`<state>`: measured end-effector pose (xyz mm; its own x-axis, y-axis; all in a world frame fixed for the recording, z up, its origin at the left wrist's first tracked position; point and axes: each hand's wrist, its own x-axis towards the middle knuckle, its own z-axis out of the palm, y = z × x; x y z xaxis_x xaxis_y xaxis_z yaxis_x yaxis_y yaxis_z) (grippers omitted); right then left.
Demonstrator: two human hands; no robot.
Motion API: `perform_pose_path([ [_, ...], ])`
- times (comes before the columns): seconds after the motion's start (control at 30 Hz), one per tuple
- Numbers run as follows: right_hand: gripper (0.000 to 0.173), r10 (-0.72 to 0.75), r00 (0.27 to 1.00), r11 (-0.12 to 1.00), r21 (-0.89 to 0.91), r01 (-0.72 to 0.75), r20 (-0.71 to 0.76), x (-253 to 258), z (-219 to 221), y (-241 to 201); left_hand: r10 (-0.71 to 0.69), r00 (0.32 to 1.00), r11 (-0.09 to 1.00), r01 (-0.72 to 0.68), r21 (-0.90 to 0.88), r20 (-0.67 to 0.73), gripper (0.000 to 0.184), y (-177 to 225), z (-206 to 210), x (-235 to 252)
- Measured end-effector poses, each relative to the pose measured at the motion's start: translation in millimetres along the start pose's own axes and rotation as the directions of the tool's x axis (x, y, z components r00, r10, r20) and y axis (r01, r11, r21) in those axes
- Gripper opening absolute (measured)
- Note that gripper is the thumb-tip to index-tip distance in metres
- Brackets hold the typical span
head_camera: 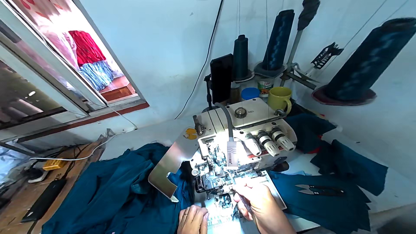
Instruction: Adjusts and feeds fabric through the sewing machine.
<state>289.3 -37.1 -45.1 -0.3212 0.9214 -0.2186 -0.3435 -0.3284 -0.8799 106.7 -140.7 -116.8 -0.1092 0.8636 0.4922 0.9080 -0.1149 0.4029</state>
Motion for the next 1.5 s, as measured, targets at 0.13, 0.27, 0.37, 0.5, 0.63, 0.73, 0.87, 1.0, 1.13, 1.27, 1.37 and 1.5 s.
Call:
perform_pose_path([
  [0.13, 0.017, 0.010, 1.000, 1.000, -0.005, -0.010, -0.006, 0, 0, 0, 0.000, 1.000, 1.000, 0.000, -0.001, 0.002, 0.021, 0, 0, 0],
  [0.27, 0.017, 0.002, 1.000, 1.000, -0.005, -0.002, -0.009, 1, 0, 0, -0.004, 1.000, 1.000, 0.004, 0.002, -0.002, 0.021, 0, 1, 0],
  [0.37, 0.016, 0.004, 1.000, 1.000, -0.007, -0.004, -0.015, 1, 1, -1, -0.001, 1.000, 1.000, 0.001, 0.004, -0.005, 0.021, 0, 1, 0],
  [0.5, 0.015, 0.017, 1.000, 1.000, -0.004, -0.017, -0.022, 2, 3, -3, -0.004, 1.000, 1.000, 0.004, 0.006, 0.007, 0.021, 0, 0, 0],
  [0.63, 0.015, 0.013, 1.000, 1.000, -0.020, -0.014, -0.016, 5, 4, -2, -0.006, 1.000, 1.000, 0.006, -0.003, 0.002, 0.021, 1, 0, 0],
  [0.73, 0.015, -0.010, 1.000, 0.999, -0.033, 0.009, -0.007, 7, 4, -2, -0.009, 1.000, 1.000, 0.009, -0.011, 0.012, 0.021, 1, -1, 1],
  [0.87, 0.014, -0.016, 1.000, 0.999, -0.042, 0.016, -0.012, 9, 5, -3, -0.014, 1.000, 1.000, 0.014, -0.008, 0.014, 0.020, 2, -1, 1],
  [1.0, 0.012, -0.072, 0.997, 0.987, -0.145, 0.069, -0.012, 11, 3, -1, -0.011, 1.000, 1.000, 0.011, -0.006, 0.008, 0.021, 2, -1, 1],
  [1.13, 0.012, -0.369, 0.929, 0.771, -0.564, 0.298, -0.014, 8, -5, 8, -0.003, 1.000, 1.000, 0.003, -0.002, 0.006, 0.022, 1, -1, 1],
  [1.27, 0.016, -0.494, 0.869, 0.612, -0.716, 0.336, -0.014, 9, -7, 7, 0.000, 1.000, 1.000, 0.000, 0.007, 0.007, 0.022, 0, 0, 0],
  [1.37, 0.017, -0.477, 0.879, 0.585, -0.754, 0.299, -0.022, 11, -3, 1, 0.003, 1.000, 1.000, -0.003, 0.010, 0.009, 0.022, 0, 0, 0],
  [1.5, 0.020, -0.478, 0.878, 0.529, -0.805, 0.269, -0.021, 14, 1, -3, 0.003, 1.000, 1.000, -0.003, 0.011, 0.005, 0.022, 1, 0, 0],
])
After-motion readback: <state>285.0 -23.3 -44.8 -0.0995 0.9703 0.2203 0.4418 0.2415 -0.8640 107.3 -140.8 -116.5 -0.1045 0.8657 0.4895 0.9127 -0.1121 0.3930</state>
